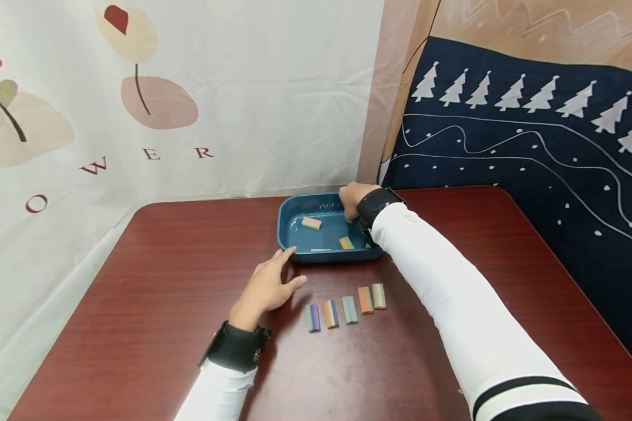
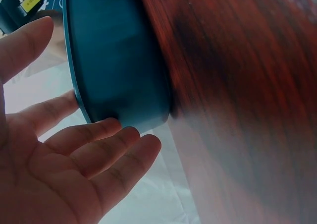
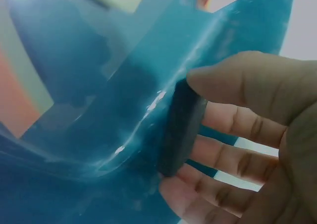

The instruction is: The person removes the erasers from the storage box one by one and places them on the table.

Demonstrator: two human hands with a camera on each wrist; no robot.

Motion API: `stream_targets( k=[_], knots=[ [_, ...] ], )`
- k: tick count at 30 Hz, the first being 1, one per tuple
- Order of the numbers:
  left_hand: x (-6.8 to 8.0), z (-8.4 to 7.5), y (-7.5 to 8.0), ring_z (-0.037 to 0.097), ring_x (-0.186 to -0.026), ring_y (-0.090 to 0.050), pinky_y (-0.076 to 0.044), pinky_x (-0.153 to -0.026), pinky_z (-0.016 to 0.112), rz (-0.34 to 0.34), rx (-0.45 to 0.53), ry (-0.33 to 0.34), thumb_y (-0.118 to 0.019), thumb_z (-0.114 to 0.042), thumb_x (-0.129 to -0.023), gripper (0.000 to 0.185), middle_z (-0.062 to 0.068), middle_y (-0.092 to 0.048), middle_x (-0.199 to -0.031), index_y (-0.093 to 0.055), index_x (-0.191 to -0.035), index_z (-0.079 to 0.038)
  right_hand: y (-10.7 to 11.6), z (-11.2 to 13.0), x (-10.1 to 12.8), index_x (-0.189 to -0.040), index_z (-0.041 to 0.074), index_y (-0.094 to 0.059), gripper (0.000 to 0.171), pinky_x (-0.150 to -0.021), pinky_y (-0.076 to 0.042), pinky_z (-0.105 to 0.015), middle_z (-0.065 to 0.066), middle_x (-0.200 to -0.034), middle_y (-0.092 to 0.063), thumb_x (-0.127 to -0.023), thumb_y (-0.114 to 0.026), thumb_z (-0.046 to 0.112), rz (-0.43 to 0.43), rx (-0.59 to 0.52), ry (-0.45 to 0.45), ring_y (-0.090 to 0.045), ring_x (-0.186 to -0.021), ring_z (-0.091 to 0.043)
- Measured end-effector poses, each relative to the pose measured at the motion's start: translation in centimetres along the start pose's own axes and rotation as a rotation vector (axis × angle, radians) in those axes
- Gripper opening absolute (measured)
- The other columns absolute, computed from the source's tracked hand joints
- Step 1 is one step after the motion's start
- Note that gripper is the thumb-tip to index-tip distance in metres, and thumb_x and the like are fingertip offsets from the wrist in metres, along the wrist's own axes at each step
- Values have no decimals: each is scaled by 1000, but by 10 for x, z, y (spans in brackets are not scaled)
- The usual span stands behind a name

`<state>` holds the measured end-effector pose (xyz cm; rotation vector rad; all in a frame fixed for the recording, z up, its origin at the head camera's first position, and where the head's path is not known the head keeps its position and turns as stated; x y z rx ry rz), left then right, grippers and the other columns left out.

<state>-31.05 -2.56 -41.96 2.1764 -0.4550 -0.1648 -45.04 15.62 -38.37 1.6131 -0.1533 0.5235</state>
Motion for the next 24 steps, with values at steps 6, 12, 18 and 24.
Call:
stream_targets(
  k=[6,12,18,24],
  knots=[
    [-1,0,2,45,-135,-34,-31,-106,59,-3,11,6,-66,-34,-93,69,21,-31,-153,-36,-151,-11,9,10,16,-86,8,-66,7,-63,-45,-32,-6,-85,-62,-85,-71,13,-71,-95,134,-56,-74,-21],
    [-2,2,4,44,-135,-34,-31,-106,58,-5,5,9,-66,-35,-93,69,21,-32,-153,-36,-151,-12,17,20,38,-91,5,-65,12,-63,-43,-32,-8,-86,-58,-80,-71,6,-198,-110,273,-52,-74,-21],
    [-2,2,3,44,-135,-34,-31,-106,58,1,0,18,-66,-35,-93,69,20,-32,-153,-36,-151,-13,13,24,61,-102,5,-67,22,-70,-47,-36,-11,-100,-58,-82,-73,10,-239,-121,321,-52,-80,-23],
    [-1,2,2,44,-135,-34,-31,-106,58,4,-1,19,-66,-35,-93,69,19,-32,-153,-36,-151,-12,7,25,80,-108,4,-68,28,-72,-48,-35,-13,-112,-56,-82,-74,10,-293,-167,345,-55,-82,-23]
  ],
)
Point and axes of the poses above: each hand's wrist, its own x-axis away from the middle knuckle, its own y-axis out of the back of the hand, z = x × y, the point moved 9 cm from there along -x, towards the middle knuckle
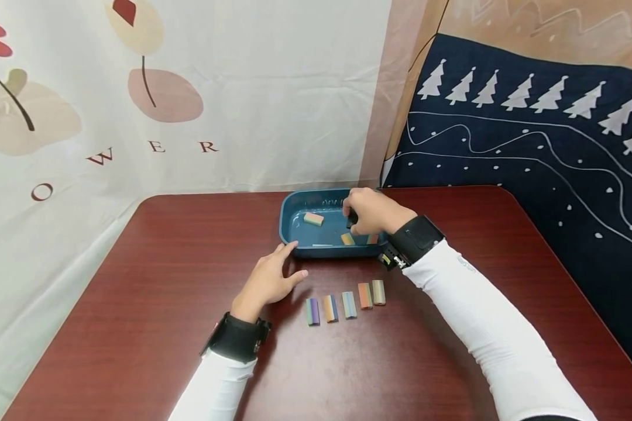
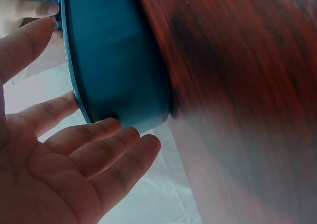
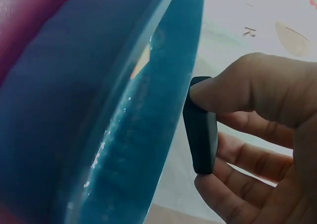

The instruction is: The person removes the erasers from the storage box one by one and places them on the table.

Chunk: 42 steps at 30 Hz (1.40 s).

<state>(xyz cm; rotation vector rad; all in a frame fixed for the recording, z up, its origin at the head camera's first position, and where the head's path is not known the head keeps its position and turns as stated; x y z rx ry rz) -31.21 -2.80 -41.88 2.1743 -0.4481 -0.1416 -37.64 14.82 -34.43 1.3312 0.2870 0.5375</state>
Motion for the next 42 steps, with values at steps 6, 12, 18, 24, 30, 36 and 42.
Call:
stream_targets(
  k=[6,12,18,24,30,36,42],
  knots=[
    [1,1,1,43,-136,-34,-31,-106,57,-5,6,6,-66,-34,-93,69,19,-32,-153,-36,-151,-12,0,4,19,-109,3,-68,29,-75,-51,-36,-12,-116,-57,-80,-75,8,-68,-60,20,-59,-87,-23],
    [2,2,4,45,-135,-33,-31,-106,59,-9,7,10,-66,-35,-93,70,20,-31,-153,-35,-151,-13,-2,6,44,-110,2,-67,33,-74,-51,-35,-10,-112,-61,-78,-76,3,-157,-116,29,-57,-84,-21],
    [3,4,4,48,-135,-32,-30,-105,60,1,-1,20,-66,-35,-93,70,20,-30,-154,-34,-152,-14,-10,7,69,-111,1,-66,36,-75,-52,-34,-10,-111,-63,-76,-78,1,-201,-146,33,-56,-91,-22],
    [3,2,3,48,-135,-31,-30,-105,60,11,-4,25,-65,-35,-94,70,20,-29,-154,-33,-153,-14,-19,4,90,-110,2,-66,38,-71,-53,-32,-10,-111,-64,-74,-79,-2,-230,-193,4,-57,-84,-21],
    [2,1,0,48,-136,-30,-28,-106,61,25,5,30,-65,-36,-94,71,20,-28,-155,-33,-153,-15,-28,-2,104,-111,2,-65,40,-57,-48,-27,-12,-115,-63,-74,-77,-5,-200,-243,-47,-50,-66,-13],
    [3,1,-1,47,-136,-30,-28,-107,60,25,5,31,-66,-35,-93,71,21,-29,-154,-33,-153,-14,-33,-5,109,-112,2,-65,41,-55,-47,-27,-9,-107,-62,-74,-78,-5,-154,-249,-73,-50,-65,-14],
    [4,1,-1,46,-137,-30,-29,-106,60,27,7,39,-66,-36,-93,71,20,-28,-155,-32,-153,-15,-42,-7,111,-111,2,-65,42,-62,-51,-29,-8,-102,-62,-72,-78,-6,-61,-243,-93,-55,-77,-21]
  ],
)
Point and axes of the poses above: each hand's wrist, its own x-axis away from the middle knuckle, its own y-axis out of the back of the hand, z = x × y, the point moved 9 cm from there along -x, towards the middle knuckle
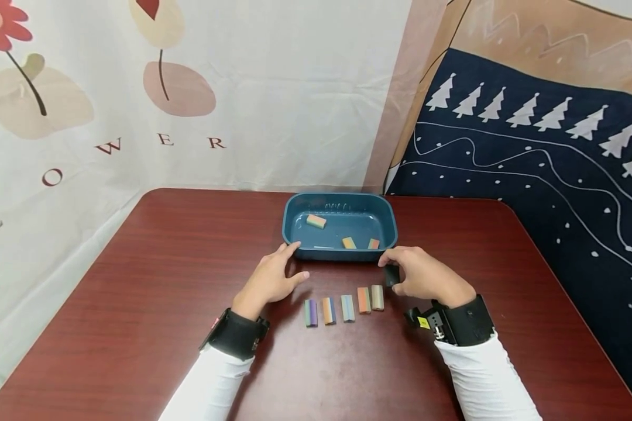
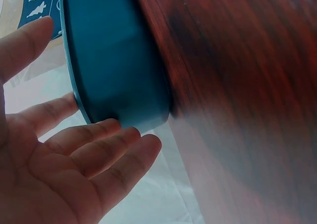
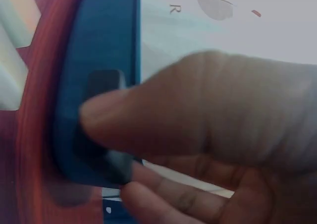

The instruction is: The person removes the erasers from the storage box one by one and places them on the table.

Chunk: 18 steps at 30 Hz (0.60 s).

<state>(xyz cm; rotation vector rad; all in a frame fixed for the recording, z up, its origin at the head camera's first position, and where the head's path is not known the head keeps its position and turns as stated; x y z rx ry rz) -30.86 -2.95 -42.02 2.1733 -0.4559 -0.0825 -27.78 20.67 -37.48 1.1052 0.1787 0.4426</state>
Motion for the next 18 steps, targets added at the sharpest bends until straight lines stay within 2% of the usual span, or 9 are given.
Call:
stream_targets(
  k=[3,7,18],
  knots=[
    [0,0,0,46,-137,-29,-30,-106,59,0,0,0,-66,-37,-93,72,19,-27,-155,-32,-153,-16,-6,-1,0,-111,1,-65,43,-68,-53,-31,-9,-105,-62,-71,-79,-6,49,2,-10,-56,-88,-24],
    [-1,0,-3,45,-137,-30,-31,-106,59,1,5,2,-66,-37,-93,72,19,-27,-155,-32,-153,-16,-15,-6,0,-110,1,-64,43,-70,-54,-33,-10,-106,-62,-71,-80,-6,87,-5,-33,-56,-93,-25],
    [-1,1,-1,45,-136,-32,-32,-106,57,-13,1,-7,-67,-35,-93,72,20,-28,-154,-33,-153,-14,-30,-12,-7,-98,9,-59,42,-62,-49,-31,-5,-97,-58,-66,-82,-7,148,10,-67,-52,-86,-22]
  ],
)
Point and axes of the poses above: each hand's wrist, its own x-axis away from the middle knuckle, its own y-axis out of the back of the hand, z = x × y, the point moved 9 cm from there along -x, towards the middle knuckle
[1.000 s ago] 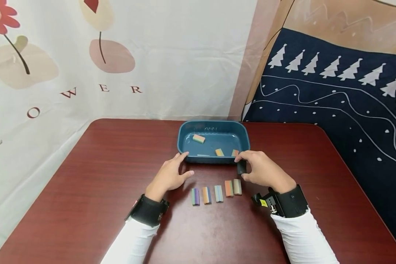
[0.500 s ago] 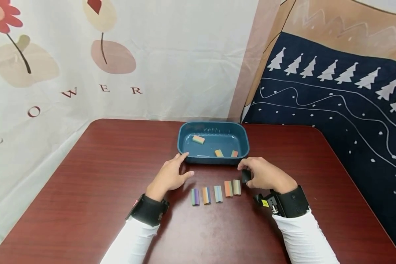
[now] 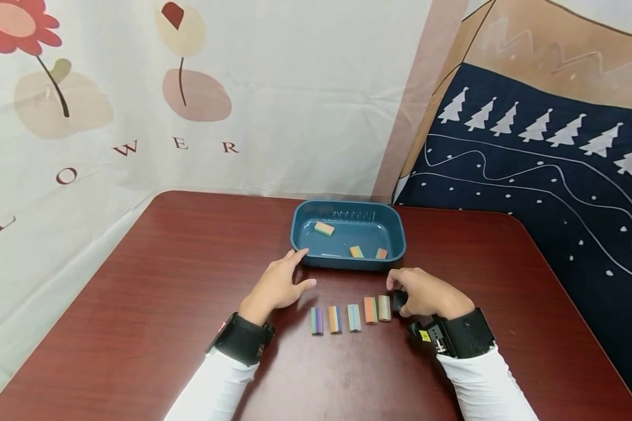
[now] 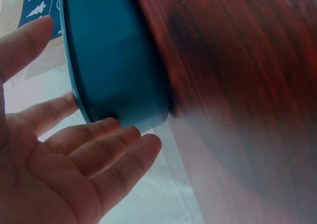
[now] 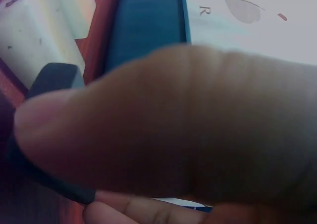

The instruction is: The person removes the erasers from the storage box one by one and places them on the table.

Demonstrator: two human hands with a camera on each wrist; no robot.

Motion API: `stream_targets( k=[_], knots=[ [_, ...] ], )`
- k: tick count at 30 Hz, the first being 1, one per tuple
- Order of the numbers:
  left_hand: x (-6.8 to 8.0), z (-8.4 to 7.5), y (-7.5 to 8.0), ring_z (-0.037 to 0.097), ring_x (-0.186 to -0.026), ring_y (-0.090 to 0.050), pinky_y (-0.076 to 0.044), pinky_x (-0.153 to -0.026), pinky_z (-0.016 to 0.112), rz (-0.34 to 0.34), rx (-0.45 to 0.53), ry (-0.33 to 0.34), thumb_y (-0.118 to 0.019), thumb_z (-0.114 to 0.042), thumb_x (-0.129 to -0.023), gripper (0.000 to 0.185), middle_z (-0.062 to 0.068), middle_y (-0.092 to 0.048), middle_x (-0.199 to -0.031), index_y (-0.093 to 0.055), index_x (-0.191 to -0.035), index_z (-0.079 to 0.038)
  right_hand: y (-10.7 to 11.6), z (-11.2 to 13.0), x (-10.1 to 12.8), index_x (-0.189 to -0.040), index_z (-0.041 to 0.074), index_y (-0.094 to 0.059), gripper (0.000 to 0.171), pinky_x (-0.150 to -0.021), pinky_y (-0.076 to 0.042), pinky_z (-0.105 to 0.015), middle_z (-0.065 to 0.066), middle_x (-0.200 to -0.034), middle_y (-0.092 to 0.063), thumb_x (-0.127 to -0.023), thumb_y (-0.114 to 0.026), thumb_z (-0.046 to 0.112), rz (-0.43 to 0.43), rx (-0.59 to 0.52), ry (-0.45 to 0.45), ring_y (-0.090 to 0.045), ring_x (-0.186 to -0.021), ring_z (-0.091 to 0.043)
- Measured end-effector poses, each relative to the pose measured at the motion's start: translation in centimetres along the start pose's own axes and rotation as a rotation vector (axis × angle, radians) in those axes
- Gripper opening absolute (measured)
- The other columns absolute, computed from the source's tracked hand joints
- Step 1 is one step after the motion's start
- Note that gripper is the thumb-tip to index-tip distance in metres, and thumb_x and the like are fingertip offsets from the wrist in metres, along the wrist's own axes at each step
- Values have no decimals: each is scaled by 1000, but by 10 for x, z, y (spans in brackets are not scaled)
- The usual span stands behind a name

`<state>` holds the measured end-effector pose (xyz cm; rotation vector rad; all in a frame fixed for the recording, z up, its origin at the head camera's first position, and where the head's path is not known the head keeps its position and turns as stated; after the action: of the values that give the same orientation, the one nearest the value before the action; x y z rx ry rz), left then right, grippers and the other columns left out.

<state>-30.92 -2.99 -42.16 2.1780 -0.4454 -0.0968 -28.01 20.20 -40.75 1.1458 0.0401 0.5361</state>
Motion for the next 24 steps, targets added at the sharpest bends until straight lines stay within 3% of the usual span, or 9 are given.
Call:
stream_targets(
  k=[14,24],
  knots=[
    [-1,-1,0,46,-137,-30,-30,-107,59,5,10,-7,-67,-35,-93,72,22,-28,-154,-33,-153,-14,-10,-1,-5,-92,12,-56,44,-58,-42,-31,-3,-84,-51,-62,-80,-11,37,14,8,-46,-76,-19],
    [0,0,1,47,-136,-29,-31,-106,60,8,-3,4,-66,-37,-93,72,21,-27,-155,-32,-153,-16,-15,-2,-9,-92,12,-56,45,-55,-41,-30,-1,-84,-52,-62,-80,-11,53,42,-9,-46,-73,-18]
  ],
)
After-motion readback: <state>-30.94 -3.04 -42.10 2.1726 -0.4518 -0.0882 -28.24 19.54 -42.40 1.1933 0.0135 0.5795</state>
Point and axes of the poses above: each hand's wrist, its own x-axis away from the middle knuckle, its own y-axis out of the back of the hand, z = x × y, the point moved 9 cm from there along -x, towards the middle knuckle
